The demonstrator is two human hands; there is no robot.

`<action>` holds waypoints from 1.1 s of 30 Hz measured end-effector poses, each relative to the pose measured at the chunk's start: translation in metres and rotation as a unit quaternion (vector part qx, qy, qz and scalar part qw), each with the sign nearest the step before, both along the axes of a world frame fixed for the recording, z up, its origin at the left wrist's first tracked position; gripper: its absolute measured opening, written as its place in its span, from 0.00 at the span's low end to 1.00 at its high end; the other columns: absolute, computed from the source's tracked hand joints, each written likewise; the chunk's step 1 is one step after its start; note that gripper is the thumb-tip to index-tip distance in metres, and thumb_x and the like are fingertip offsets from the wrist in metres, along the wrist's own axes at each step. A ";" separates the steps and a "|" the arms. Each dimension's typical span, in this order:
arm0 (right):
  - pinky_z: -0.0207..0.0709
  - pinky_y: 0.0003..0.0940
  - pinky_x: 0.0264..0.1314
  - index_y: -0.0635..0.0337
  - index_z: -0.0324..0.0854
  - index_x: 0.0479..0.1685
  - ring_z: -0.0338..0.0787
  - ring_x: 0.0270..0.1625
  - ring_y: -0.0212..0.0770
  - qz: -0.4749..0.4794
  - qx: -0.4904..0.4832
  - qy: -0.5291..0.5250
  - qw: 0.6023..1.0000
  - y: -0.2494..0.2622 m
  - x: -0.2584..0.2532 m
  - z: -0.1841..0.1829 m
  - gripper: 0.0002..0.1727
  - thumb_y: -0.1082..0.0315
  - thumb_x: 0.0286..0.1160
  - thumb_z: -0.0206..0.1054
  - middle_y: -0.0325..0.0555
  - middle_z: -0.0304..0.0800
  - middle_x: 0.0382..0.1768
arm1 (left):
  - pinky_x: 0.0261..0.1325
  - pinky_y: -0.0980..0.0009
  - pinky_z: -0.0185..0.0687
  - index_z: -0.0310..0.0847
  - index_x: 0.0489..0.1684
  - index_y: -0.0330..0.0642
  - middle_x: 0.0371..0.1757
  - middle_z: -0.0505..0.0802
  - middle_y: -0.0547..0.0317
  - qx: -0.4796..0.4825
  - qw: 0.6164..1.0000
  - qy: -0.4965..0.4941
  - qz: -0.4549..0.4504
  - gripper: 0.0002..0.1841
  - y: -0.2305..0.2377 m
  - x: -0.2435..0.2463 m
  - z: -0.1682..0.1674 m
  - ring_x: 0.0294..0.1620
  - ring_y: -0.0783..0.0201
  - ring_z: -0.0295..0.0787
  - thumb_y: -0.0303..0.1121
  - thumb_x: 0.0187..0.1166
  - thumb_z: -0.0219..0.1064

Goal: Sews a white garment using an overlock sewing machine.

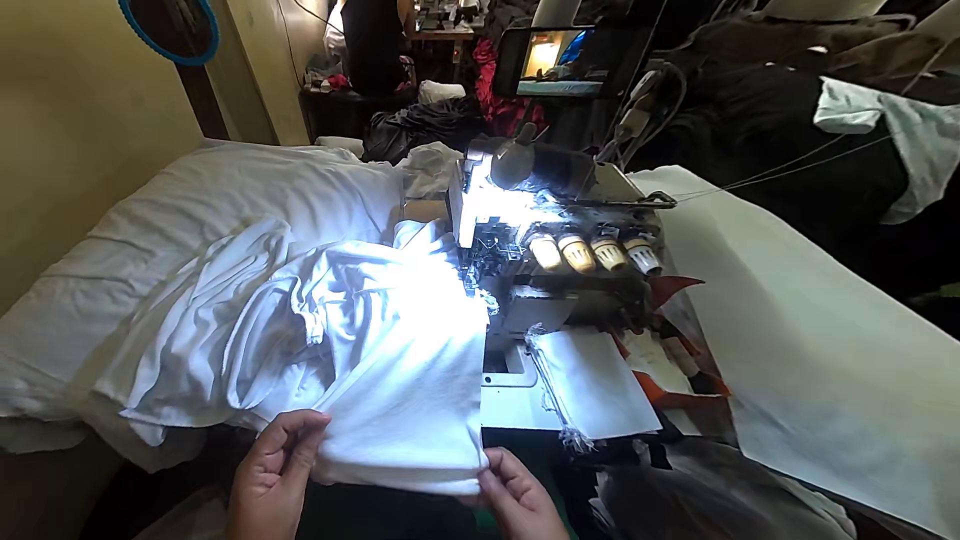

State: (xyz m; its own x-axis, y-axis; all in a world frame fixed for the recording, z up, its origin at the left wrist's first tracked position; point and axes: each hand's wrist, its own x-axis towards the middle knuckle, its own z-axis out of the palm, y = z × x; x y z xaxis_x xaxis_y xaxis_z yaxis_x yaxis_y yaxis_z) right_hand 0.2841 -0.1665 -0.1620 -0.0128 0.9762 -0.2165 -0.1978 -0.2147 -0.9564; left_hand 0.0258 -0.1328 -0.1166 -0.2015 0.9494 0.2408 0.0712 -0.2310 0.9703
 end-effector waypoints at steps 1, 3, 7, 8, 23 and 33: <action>0.88 0.31 0.52 0.62 0.77 0.51 0.91 0.42 0.27 -0.003 0.011 0.042 0.999 -0.002 -0.001 0.002 0.10 0.78 0.86 0.49 0.33 0.90 0.39 | 0.49 0.83 0.87 0.87 0.48 0.52 0.44 0.95 0.81 -0.003 1.000 0.003 -0.002 0.14 -0.001 -0.001 0.000 0.43 0.83 0.90 0.18 0.80 0.63; 0.87 0.29 0.52 0.55 0.75 0.54 0.91 0.44 0.24 0.002 0.040 0.066 0.997 -0.009 -0.005 0.012 0.07 0.72 0.87 0.54 0.27 0.91 0.41 | 0.52 0.82 0.87 0.87 0.48 0.54 0.45 0.94 0.82 -0.003 1.000 0.008 -0.014 0.14 -0.004 -0.001 0.002 0.45 0.83 0.90 0.19 0.81 0.63; 0.88 0.29 0.49 0.64 0.78 0.45 0.91 0.40 0.26 -0.006 0.034 -0.041 0.999 -0.006 -0.007 0.015 0.03 0.76 0.80 0.63 0.36 0.90 0.37 | 0.51 0.83 0.87 0.88 0.47 0.55 0.45 0.94 0.82 0.004 1.000 0.009 -0.005 0.13 -0.004 0.002 0.002 0.45 0.83 0.90 0.21 0.81 0.64; 0.87 0.27 0.45 0.63 0.80 0.42 0.90 0.37 0.25 -0.006 0.035 -0.055 0.998 -0.004 -0.002 0.008 0.04 0.75 0.82 0.61 0.35 0.89 0.34 | 0.51 0.82 0.87 0.88 0.47 0.54 0.45 0.94 0.82 0.004 1.000 0.010 0.000 0.14 -0.003 0.001 0.001 0.45 0.83 0.90 0.20 0.81 0.64; 0.85 0.27 0.52 0.70 0.82 0.44 0.89 0.42 0.25 0.027 0.043 -0.111 0.992 -0.006 -0.001 -0.016 0.06 0.74 0.80 0.63 0.40 0.90 0.37 | 0.52 0.82 0.87 0.88 0.46 0.49 0.43 0.95 0.79 0.005 1.000 0.022 0.008 0.11 0.008 -0.002 -0.009 0.44 0.82 0.90 0.20 0.80 0.65; 0.84 0.24 0.40 0.64 0.82 0.39 0.87 0.32 0.21 -0.029 0.035 -0.104 0.994 -0.017 -0.004 -0.017 0.10 0.70 0.87 0.58 0.31 0.88 0.28 | 0.51 0.82 0.87 0.88 0.46 0.47 0.43 0.95 0.79 0.018 0.999 0.021 0.023 0.12 0.010 0.001 -0.020 0.44 0.82 0.90 0.18 0.79 0.63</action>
State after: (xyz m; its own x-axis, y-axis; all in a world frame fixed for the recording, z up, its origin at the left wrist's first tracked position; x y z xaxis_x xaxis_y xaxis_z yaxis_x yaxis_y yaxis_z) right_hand 0.2801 -0.1830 -0.1789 0.0810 0.9867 -0.1410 -0.0053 -0.1410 -0.9900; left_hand 0.0263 -0.1232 -0.1371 -0.2341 0.9300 0.2832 0.1224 -0.2608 0.9576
